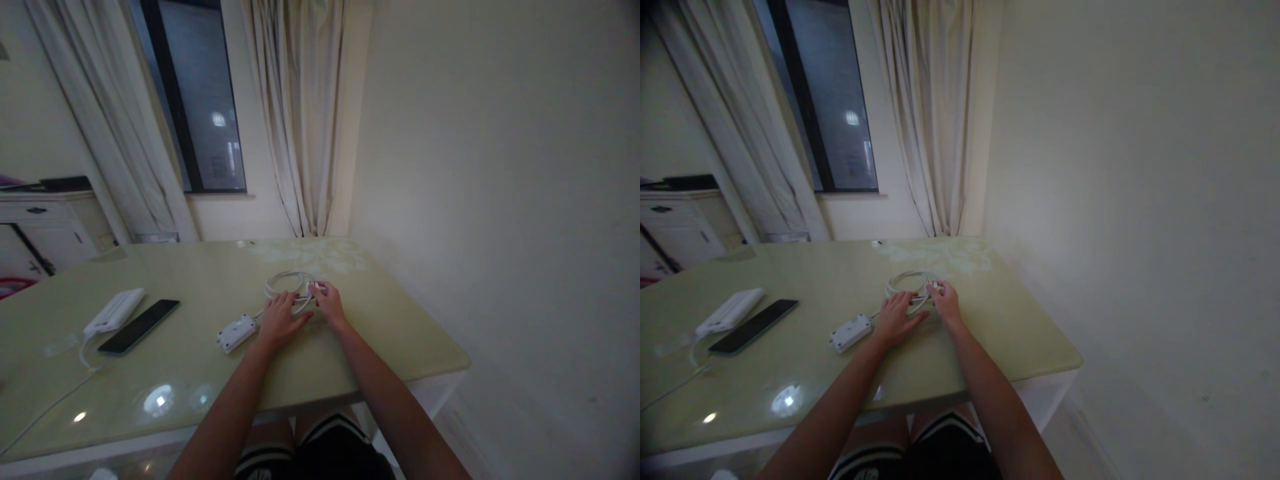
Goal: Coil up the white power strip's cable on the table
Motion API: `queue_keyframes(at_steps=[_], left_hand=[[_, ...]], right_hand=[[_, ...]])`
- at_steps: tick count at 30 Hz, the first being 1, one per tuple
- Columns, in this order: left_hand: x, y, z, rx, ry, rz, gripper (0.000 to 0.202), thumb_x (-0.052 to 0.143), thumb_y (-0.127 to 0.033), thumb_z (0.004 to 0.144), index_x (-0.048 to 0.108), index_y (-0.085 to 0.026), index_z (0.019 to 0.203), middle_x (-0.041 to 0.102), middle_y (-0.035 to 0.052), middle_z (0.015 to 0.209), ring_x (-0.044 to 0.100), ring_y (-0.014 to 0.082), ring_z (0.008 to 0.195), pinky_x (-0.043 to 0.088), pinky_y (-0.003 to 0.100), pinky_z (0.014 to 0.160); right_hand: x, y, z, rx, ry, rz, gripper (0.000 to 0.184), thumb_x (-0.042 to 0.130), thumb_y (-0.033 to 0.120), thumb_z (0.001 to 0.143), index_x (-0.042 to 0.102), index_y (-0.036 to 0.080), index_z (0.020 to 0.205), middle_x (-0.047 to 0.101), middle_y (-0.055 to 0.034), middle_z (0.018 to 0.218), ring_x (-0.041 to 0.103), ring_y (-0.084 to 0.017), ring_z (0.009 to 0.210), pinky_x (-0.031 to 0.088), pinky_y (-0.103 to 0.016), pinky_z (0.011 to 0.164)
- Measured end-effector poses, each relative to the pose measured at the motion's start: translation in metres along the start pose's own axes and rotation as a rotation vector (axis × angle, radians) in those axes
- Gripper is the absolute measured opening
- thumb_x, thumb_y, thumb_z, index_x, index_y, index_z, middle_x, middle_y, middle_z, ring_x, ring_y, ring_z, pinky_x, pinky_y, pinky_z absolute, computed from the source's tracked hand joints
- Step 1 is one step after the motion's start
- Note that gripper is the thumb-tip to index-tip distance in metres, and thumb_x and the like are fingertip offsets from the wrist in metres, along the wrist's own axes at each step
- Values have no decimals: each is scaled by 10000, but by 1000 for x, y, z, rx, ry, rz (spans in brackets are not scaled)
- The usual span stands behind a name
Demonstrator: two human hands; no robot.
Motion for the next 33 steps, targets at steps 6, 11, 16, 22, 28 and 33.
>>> queue_keyframes(at_steps=[6,11,16,22,28,33], left_hand=[[-3,3,2,-110,-86,-40,424,505,-568,949,614,-254,1212,659,84,1162,573,284,1098,395,427,922],[-14,13,3,-230,-256,-90,329,422,-457,1012,646,-219,1045,679,86,1026,599,264,1000,423,394,860],[-23,26,2,-295,-416,-190,310,417,-439,1017,627,-213,1002,669,74,958,627,231,892,469,348,789],[-26,47,-1,-481,-525,-312,297,398,-354,1014,587,-189,1174,692,93,995,653,224,893,505,349,795],[-29,60,-6,-594,-532,-325,297,445,-342,1000,557,-210,1240,719,67,967,660,192,779,488,320,732],[-30,64,-9,-606,-542,-166,321,408,-292,1002,592,-190,1245,692,114,1065,651,216,889,488,340,779]], right_hand=[[-6,12,-3,-59,-64,108,428,741,448,742,554,199,1035,565,78,583,510,-120,504,397,-230,507],[-14,22,-3,-138,-161,155,428,725,438,774,514,209,1069,532,95,570,527,-129,540,399,-235,543],[-28,17,5,-133,-294,197,478,749,472,757,568,184,1092,594,53,628,566,-136,600,412,-245,582],[-49,-17,19,66,-470,382,455,744,510,722,637,178,1015,721,-48,799,567,-128,564,376,-239,489],[-64,-37,24,163,-626,536,332,700,436,734,640,199,959,718,-47,810,561,-122,564,434,-230,497],[-73,-25,31,43,-626,503,443,660,403,748,589,219,1144,706,-58,1018,620,-153,750,507,-265,641]])
Point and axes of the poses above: each hand's wrist, its own z-axis towards the middle knuckle, its own x-axis out of the palm, y = z × x, the point moved 5 cm from there along z, towards the middle knuckle
